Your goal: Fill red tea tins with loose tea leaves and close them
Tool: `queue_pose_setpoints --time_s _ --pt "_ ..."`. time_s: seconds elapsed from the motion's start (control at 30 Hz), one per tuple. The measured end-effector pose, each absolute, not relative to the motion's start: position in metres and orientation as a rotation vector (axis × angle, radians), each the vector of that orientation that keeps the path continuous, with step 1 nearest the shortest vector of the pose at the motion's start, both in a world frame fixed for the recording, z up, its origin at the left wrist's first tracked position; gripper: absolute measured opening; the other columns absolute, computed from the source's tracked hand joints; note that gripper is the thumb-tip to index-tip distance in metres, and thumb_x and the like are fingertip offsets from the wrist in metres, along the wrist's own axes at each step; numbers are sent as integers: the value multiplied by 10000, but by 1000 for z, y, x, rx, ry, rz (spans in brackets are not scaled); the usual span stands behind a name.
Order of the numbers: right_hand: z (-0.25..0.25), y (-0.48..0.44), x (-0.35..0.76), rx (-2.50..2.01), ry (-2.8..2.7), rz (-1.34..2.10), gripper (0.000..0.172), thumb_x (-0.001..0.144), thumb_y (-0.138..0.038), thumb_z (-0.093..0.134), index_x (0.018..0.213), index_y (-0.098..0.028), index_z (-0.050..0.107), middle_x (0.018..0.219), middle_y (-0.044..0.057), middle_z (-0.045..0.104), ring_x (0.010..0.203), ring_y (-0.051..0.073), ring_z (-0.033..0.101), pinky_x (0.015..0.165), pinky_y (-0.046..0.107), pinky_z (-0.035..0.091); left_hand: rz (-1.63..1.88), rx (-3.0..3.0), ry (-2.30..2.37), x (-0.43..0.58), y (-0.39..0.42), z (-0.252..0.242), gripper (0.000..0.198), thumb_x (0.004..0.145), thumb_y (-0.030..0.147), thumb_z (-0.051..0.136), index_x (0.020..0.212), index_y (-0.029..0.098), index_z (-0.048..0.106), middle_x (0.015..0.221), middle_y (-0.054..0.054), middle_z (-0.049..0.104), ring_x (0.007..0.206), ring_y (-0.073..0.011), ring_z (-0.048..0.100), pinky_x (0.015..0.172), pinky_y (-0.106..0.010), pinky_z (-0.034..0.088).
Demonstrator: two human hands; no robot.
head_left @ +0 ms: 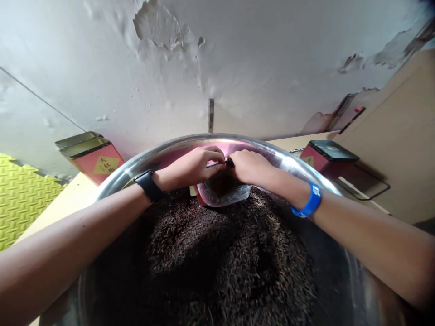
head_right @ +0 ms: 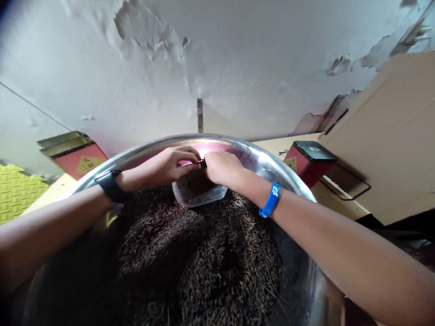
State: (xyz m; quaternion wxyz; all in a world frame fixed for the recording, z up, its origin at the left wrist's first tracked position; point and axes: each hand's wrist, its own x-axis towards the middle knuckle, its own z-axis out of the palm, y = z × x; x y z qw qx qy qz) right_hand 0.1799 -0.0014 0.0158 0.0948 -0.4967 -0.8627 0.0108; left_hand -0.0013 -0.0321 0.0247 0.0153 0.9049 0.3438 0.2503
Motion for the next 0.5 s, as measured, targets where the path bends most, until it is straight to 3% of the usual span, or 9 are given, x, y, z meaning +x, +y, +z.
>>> queue_pose_setpoints --time_s 0.27,0.5 --pt "18 -3 182 -1385 -2630 -76 269 749 -346 549 929 -193 678 844 119 680 725 250 610 566 341 360 693 2721 1100 -10 -28 33 242 875 263 435 929 175 653 954 -43 663 843 -135 565 782 -256 418" --pt "13 1 181 -1356 -2614 18 575 624 -661 600 1003 -231 633 901 108 668 735 276 602 556 356 358 664 2704 1128 -15 -20 30 245 864 286 448 944 186 657 962 -41 664 828 -135 573 753 -260 422"
